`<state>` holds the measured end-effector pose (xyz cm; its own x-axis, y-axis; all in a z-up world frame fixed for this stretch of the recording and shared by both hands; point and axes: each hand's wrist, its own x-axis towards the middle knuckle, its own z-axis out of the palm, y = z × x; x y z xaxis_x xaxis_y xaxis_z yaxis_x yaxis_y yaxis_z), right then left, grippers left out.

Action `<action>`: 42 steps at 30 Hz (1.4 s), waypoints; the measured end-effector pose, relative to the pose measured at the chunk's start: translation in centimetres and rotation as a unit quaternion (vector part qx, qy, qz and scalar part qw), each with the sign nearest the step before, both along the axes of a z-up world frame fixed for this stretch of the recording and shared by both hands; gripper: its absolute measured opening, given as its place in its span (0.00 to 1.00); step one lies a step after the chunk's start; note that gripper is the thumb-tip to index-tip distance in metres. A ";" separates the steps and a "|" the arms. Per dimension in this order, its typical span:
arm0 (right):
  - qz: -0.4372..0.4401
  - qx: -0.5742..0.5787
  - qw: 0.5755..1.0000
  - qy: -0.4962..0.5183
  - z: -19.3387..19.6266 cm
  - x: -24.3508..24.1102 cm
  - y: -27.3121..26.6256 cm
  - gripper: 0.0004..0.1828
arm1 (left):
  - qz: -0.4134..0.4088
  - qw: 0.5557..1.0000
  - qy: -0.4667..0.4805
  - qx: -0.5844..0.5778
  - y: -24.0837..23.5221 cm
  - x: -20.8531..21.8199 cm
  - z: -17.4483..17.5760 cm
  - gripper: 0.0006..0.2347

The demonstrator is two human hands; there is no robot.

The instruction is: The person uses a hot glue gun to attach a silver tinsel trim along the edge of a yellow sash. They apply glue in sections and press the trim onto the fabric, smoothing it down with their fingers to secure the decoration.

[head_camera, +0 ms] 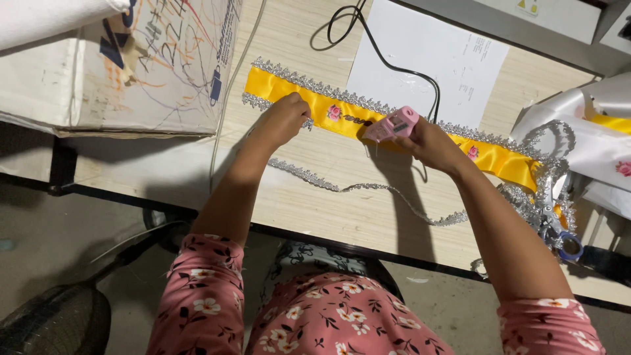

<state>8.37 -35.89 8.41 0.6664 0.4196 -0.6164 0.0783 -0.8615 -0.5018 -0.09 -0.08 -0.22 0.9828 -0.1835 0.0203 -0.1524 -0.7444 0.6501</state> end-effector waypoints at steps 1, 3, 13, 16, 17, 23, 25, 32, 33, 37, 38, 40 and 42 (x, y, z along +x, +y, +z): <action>0.018 0.017 1.000 -0.020 -0.6 0.0 -0.6 0.24 | 0.003 1.000 0.003 0.002 0.0 0.0 0.2 0.02; 0.048 -0.024 0.998 -0.040 0.6 -0.6 -0.2 0.24 | 0.005 1.000 0.006 0.003 0.0 0.0 0.3 0.02; 0.016 0.182 0.971 -0.154 -0.4 1.5 -8.6 0.12 | -0.010 1.000 -0.016 -0.006 0.0 0.0 0.3 0.03; -0.121 0.330 0.915 -0.200 -4.9 4.4 -14.3 0.18 | 0.001 1.000 -0.008 -0.013 0.1 0.0 -0.4 0.03; -0.121 0.330 0.914 -0.201 -5.5 5.5 -14.8 0.18 | 0.000 1.000 -0.009 -0.013 0.0 0.0 -0.3 0.03; -0.387 0.371 0.830 -0.156 -10.0 9.6 -16.5 0.17 | -0.002 1.000 -0.023 0.001 -0.4 -0.5 1.3 0.04; -0.321 0.349 0.864 -0.170 -10.1 9.3 -16.0 0.22 | -0.009 0.999 -0.040 0.023 -0.7 -1.1 2.6 0.06; -0.233 0.080 0.829 -0.503 -6.6 -1.8 -13.5 0.19 | 0.010 0.996 -0.087 0.021 0.0 -2.2 4.9 0.11; -0.285 0.187 0.863 -0.372 -10.4 -4.3 -13.3 0.14 | 0.013 0.995 -0.097 0.000 0.1 -2.2 4.5 0.11; -0.210 0.271 0.937 -0.071 -6.4 -11.5 4.2 0.14 | 0.072 0.992 -0.068 -0.078 -0.1 -2.0 2.7 0.08; -0.211 0.271 0.936 -0.071 -8.1 -11.7 6.9 0.14 | 0.071 0.992 -0.067 -0.078 0.0 -2.0 2.7 0.08; -0.207 0.366 0.907 -0.020 -11.5 -12.1 12.3 0.17 | 0.142 0.984 -0.001 -0.110 0.0 -2.0 2.6 0.06; -0.224 0.374 0.900 0.011 -9.1 -12.0 16.1 0.20 | 0.151 0.979 0.021 -0.138 0.5 -1.9 1.1 0.06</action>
<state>-3.64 -19.75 -0.67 0.8630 0.4144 -0.2891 -0.2109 -0.2244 -0.9514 -1.95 0.45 0.83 0.9924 0.1225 -0.0125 0.0780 -0.5463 0.8339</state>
